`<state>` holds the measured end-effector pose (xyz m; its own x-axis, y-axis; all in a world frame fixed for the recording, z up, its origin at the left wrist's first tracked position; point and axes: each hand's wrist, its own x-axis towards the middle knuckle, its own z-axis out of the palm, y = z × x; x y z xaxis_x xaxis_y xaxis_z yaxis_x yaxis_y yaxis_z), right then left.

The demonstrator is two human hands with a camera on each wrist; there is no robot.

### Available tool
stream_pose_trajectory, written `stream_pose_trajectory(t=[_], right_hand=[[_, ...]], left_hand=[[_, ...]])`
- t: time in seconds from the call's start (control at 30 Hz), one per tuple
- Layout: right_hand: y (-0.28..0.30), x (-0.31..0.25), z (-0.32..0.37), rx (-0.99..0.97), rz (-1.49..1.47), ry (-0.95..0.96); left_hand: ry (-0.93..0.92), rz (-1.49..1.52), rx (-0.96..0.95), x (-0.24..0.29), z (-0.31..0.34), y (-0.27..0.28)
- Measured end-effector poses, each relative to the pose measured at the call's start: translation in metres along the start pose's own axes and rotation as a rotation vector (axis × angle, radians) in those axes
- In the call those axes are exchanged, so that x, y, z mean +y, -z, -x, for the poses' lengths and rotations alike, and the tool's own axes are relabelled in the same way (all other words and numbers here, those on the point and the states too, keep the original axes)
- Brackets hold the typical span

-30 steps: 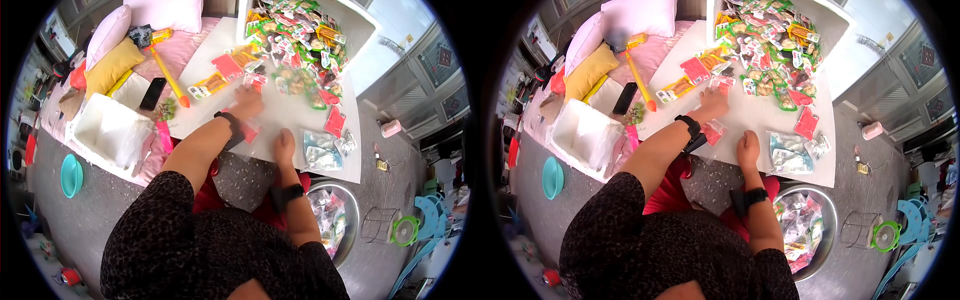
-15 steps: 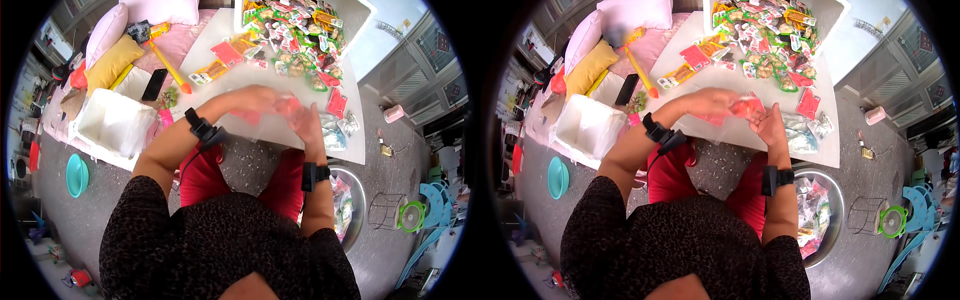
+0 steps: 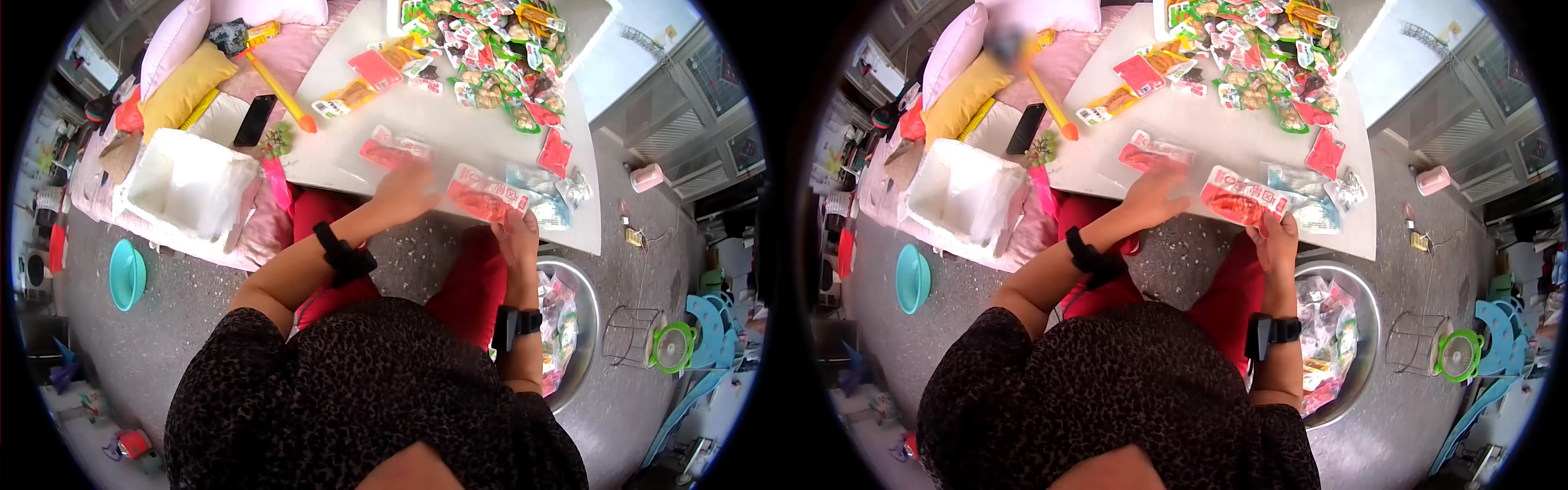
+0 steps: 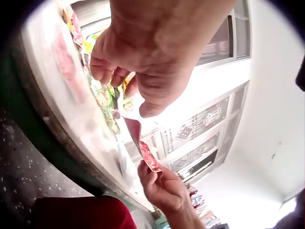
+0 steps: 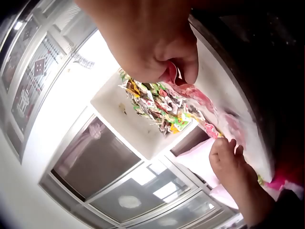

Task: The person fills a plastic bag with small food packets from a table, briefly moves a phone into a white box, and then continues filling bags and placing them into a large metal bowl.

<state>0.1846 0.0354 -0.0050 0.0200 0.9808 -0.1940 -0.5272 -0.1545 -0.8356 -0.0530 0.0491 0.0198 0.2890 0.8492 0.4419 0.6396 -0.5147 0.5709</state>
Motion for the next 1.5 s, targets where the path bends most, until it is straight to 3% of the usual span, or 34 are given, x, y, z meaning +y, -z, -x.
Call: stream_pose_trajectory(t=[0.1, 0.2, 0.3, 0.4, 0.5, 0.6, 0.7, 0.87, 0.97, 1.07, 1.17, 1.27, 1.37, 1.47, 1.5], right_hand=[[-0.013, 0.001, 0.002, 0.133, 0.111, 0.093], [-0.023, 0.008, 0.003, 0.118, 0.258, 0.108], [-0.028, 0.015, 0.003, 0.105, 0.271, 0.092], [-0.035, 0.017, 0.006, 0.103, 0.226, 0.073], [-0.039, 0.021, 0.004, 0.087, 0.178, 0.09], [-0.039, 0.025, -0.001, 0.071, 0.136, 0.073], [-0.044, 0.024, -0.004, 0.081, 0.148, 0.045], [-0.043, 0.035, -0.016, 0.068, 0.136, -0.037], [-0.043, 0.057, -0.033, -0.086, -0.075, -0.037], [-0.06, 0.061, -0.032, -0.198, -0.021, -0.116], [-0.073, 0.057, -0.036, -0.157, 0.472, -0.232], [-0.09, 0.027, -0.025, -0.251, 1.045, 0.011], [-0.074, 0.044, -0.041, -0.163, 0.956, -0.027], [-0.09, 0.04, -0.029, -0.263, 0.979, -0.072], [-0.085, 0.046, -0.036, -0.32, 1.059, 0.026]], left_hand=[[0.139, -0.211, -0.001, -0.002, 0.007, -0.019], [0.35, -0.25, -0.263, 0.0, 0.003, -0.024], [0.301, -0.223, -0.267, -0.011, 0.004, -0.029], [0.409, -0.163, -0.318, -0.02, 0.002, -0.031], [0.332, -0.072, -0.131, -0.021, 0.004, -0.031], [0.382, -0.08, -0.244, -0.013, -0.003, -0.019], [0.227, -0.086, 0.009, -0.022, 0.001, -0.028], [0.248, -0.147, -0.079, -0.028, 0.002, -0.037], [0.316, -0.11, -0.134, 0.002, -0.004, -0.018], [0.295, -0.149, -0.114, 0.016, -0.001, -0.013], [0.292, -0.109, -0.167, 0.009, 0.001, -0.016], [0.3, -0.06, -0.127, 0.017, 0.004, -0.01], [0.306, -0.078, -0.096, 0.013, 0.006, -0.016], [0.287, -0.049, -0.107, 0.001, 0.008, -0.021], [0.275, -0.027, -0.113, 0.0, 0.009, -0.022]])
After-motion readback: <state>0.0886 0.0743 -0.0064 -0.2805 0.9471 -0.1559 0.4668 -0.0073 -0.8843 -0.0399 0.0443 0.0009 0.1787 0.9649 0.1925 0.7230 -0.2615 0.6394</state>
